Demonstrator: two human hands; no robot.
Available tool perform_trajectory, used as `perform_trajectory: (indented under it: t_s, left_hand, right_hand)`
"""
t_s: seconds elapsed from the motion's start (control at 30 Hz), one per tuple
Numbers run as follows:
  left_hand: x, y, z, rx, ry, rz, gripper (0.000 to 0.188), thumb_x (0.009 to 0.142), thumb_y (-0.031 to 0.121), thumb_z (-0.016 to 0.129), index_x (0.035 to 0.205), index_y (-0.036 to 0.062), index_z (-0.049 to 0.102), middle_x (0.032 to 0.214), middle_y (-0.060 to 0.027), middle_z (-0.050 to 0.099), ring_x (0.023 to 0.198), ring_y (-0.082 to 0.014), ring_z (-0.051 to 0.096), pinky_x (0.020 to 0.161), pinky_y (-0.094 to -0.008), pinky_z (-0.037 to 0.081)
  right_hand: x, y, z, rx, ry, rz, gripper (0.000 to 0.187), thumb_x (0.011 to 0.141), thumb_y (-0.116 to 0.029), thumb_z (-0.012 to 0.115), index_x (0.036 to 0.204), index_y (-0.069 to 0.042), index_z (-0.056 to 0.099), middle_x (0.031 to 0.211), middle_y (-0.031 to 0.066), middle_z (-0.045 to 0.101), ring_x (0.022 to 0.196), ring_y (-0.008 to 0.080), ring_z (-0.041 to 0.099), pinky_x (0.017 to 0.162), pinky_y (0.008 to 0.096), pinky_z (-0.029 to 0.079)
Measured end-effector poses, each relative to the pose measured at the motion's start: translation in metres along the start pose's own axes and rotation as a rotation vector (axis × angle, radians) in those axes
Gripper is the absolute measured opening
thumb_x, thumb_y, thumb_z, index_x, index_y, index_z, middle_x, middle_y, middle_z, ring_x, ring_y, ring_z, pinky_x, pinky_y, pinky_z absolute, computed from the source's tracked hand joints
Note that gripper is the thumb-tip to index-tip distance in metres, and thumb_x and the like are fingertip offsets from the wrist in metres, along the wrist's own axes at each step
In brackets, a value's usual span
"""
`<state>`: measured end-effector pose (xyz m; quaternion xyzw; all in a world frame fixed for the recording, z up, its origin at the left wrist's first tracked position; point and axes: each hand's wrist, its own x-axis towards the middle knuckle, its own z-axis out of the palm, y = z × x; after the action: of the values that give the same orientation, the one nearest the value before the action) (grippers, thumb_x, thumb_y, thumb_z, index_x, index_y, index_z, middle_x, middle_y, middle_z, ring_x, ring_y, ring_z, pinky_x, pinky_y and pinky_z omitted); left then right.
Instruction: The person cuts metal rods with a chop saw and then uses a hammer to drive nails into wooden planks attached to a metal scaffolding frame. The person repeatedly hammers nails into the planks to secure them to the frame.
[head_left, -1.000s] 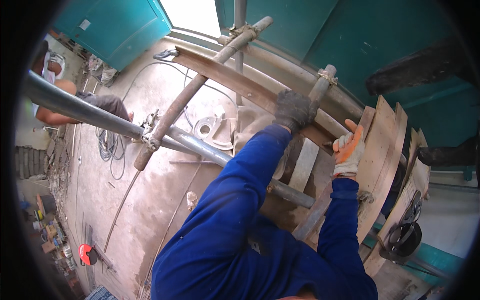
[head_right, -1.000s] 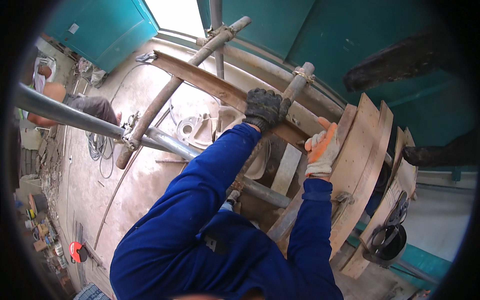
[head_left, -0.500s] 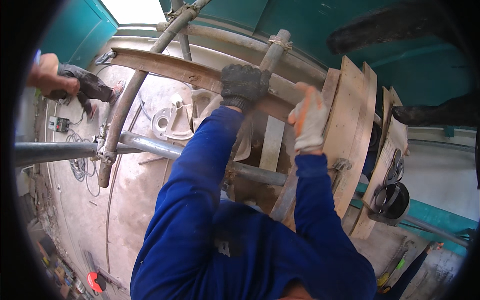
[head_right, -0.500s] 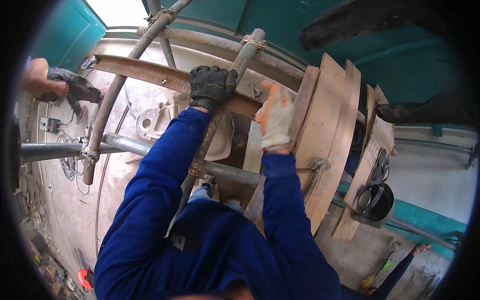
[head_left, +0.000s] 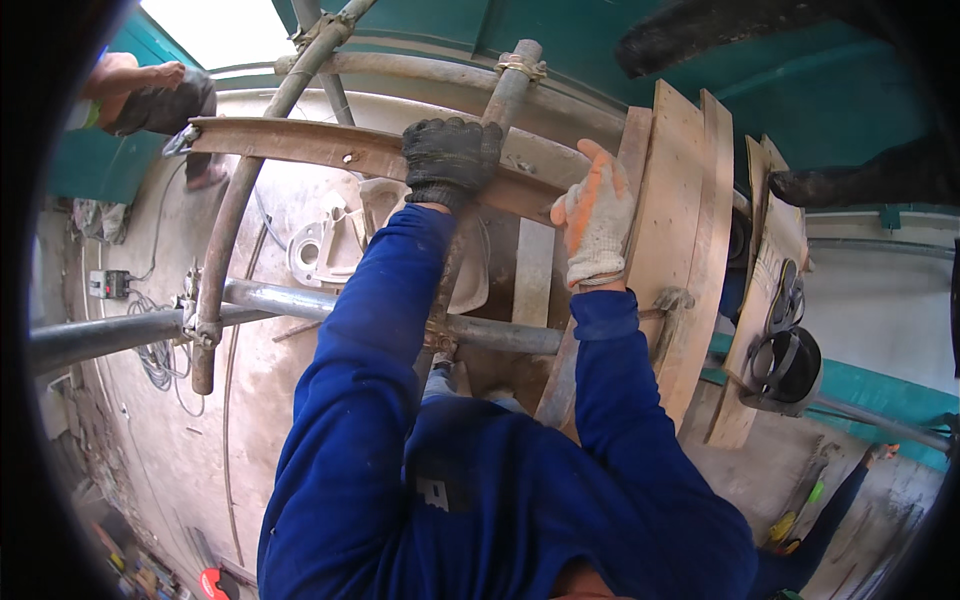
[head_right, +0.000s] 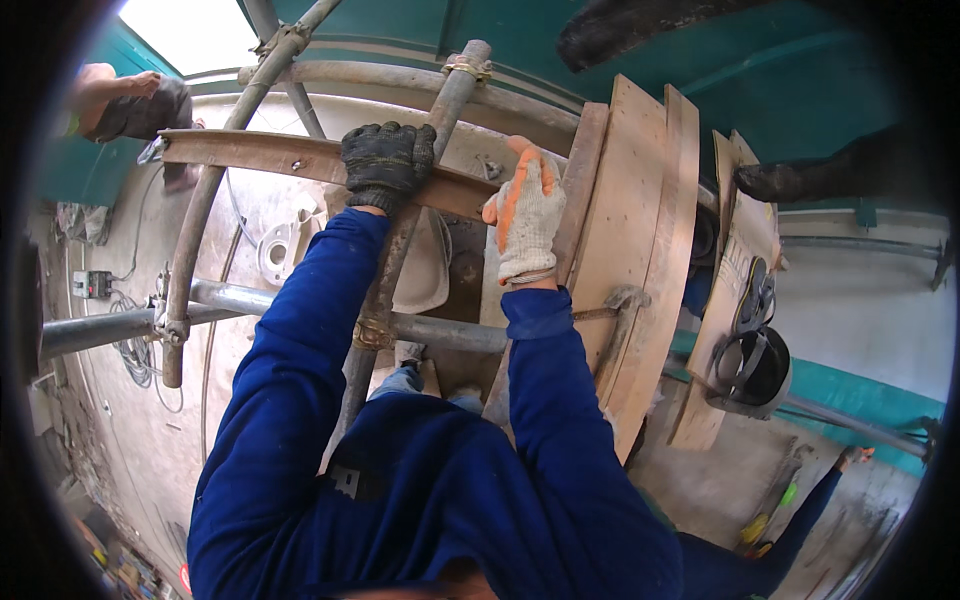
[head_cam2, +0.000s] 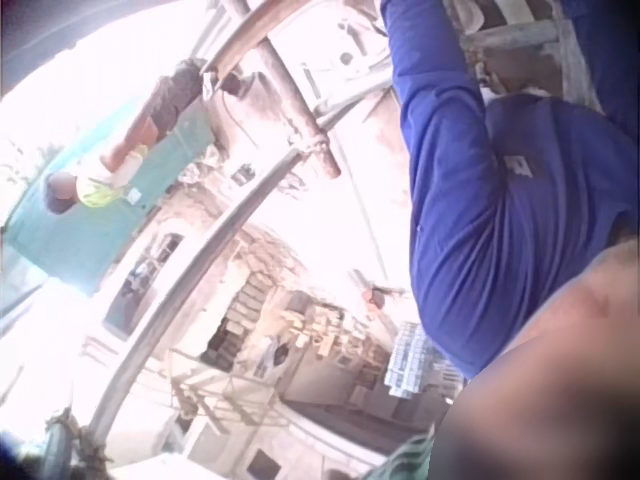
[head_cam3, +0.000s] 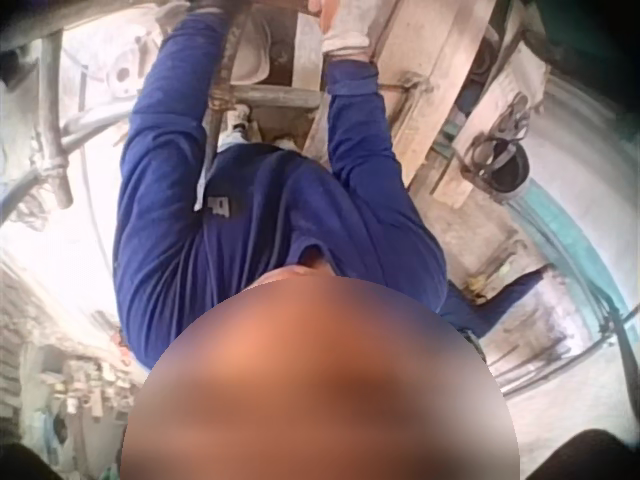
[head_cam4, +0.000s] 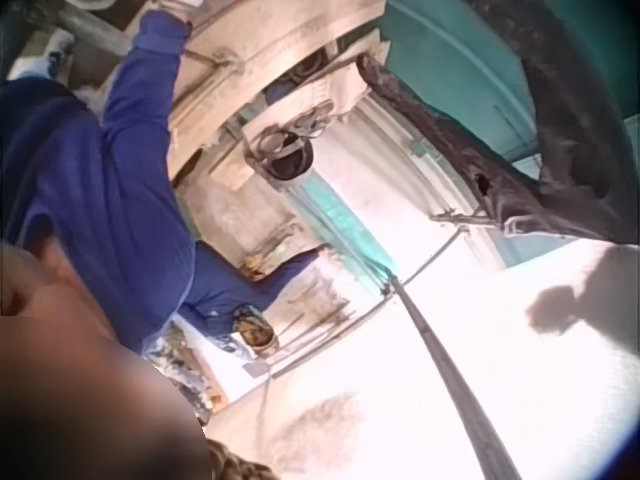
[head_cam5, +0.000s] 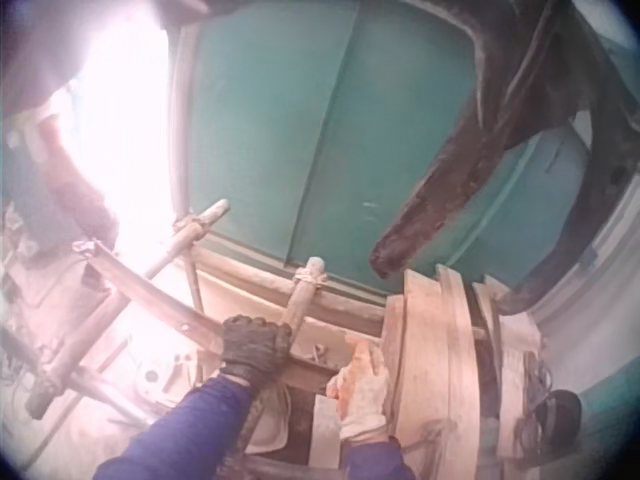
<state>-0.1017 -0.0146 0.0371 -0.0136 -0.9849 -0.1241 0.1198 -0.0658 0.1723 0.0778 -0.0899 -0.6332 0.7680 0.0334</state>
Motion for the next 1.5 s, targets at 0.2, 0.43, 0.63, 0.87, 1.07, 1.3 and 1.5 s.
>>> perform_trajectory:
  t_s: [0.2, 0.43, 0.63, 0.87, 1.07, 1.3, 1.5]
  left_hand:
    - [0.001, -0.003, 0.01, 0.056, 0.122, 0.051, 0.029, 0.092, 0.039, 0.052, 0.088, 0.0212, 0.074, 0.083, -0.0077, 0.072, 0.081, -0.031, 0.07, 0.076, -0.0516, 0.049]
    - [-0.001, -0.001, 0.008, -0.032, 0.113, -0.012, 0.039, 0.094, 0.039, 0.048, 0.086, 0.0136, 0.076, 0.088, -0.0124, 0.075, 0.083, -0.0337, 0.071, 0.08, -0.0522, 0.049]
    - [0.0, -0.002, 0.008, -0.017, 0.091, -0.021, 0.044, 0.094, 0.041, 0.046, 0.088, 0.0108, 0.077, 0.088, -0.0127, 0.075, 0.084, -0.0351, 0.071, 0.081, -0.0528, 0.049]
    - [0.003, -0.004, 0.017, 0.133, 0.063, 0.039, 0.023, 0.089, 0.036, 0.052, 0.093, 0.0268, 0.073, 0.087, -0.0044, 0.073, 0.082, -0.0295, 0.07, 0.076, -0.0537, 0.049]
    - [0.004, -0.001, 0.014, 0.168, 0.009, 0.03, 0.03, 0.093, 0.037, 0.047, 0.104, 0.0268, 0.073, 0.092, -0.0072, 0.074, 0.087, -0.0313, 0.071, 0.078, -0.0526, 0.05]
    - [0.002, -0.001, 0.015, 0.169, 0.106, 0.033, 0.043, 0.098, 0.043, 0.041, 0.089, 0.0192, 0.076, 0.087, -0.0092, 0.075, 0.086, -0.0325, 0.071, 0.077, -0.0529, 0.049]
    - [0.004, -0.001, 0.016, 0.157, 0.088, 0.038, 0.043, 0.097, 0.043, 0.042, 0.089, 0.0175, 0.076, 0.086, -0.0096, 0.075, 0.083, -0.0334, 0.071, 0.076, -0.0526, 0.049]
  right_hand:
    - [0.014, -0.008, 0.009, -0.111, 0.053, 0.024, 0.035, 0.106, -0.026, 0.045, 0.125, -0.001, 0.06, 0.056, -0.001, 0.037, 0.041, 0.0118, 0.038, 0.041, 0.0314, 0.037]
    - [0.011, -0.005, 0.005, -0.069, 0.092, 0.04, 0.037, 0.104, -0.038, 0.053, 0.12, -0.007, 0.065, 0.063, 0.0036, 0.056, 0.04, 0.0131, 0.046, 0.038, 0.0302, 0.039]
    - [0.009, 0.004, 0.006, -0.024, 0.018, -0.026, 0.033, 0.104, -0.033, 0.054, 0.119, -0.007, 0.066, 0.069, 0.0027, 0.059, 0.041, 0.0117, 0.047, 0.038, 0.0296, 0.038]
    - [0.007, -0.004, -0.005, 0.025, 0.055, 0.026, 0.032, 0.105, -0.031, 0.052, 0.119, -0.005, 0.065, 0.061, 0.0034, 0.051, 0.039, 0.0128, 0.044, 0.04, 0.0304, 0.038]
    - [0.013, -0.01, -0.01, 0.033, 0.046, 0.079, 0.033, 0.103, -0.028, 0.054, 0.12, -0.002, 0.064, 0.057, 0.0029, 0.041, 0.041, 0.0154, 0.042, 0.042, 0.0328, 0.039]
    - [0.001, -0.009, -0.006, 0.082, 0.161, 0.049, 0.038, 0.103, -0.031, 0.052, 0.123, -0.001, 0.063, 0.058, 0.0051, 0.047, 0.041, 0.0176, 0.046, 0.045, 0.035, 0.043]
    - [0.011, -0.012, 0.0, 0.023, 0.202, 0.071, 0.04, 0.103, -0.033, 0.049, 0.124, -0.001, 0.062, 0.061, 0.007, 0.052, 0.043, 0.0175, 0.049, 0.049, 0.0344, 0.046]
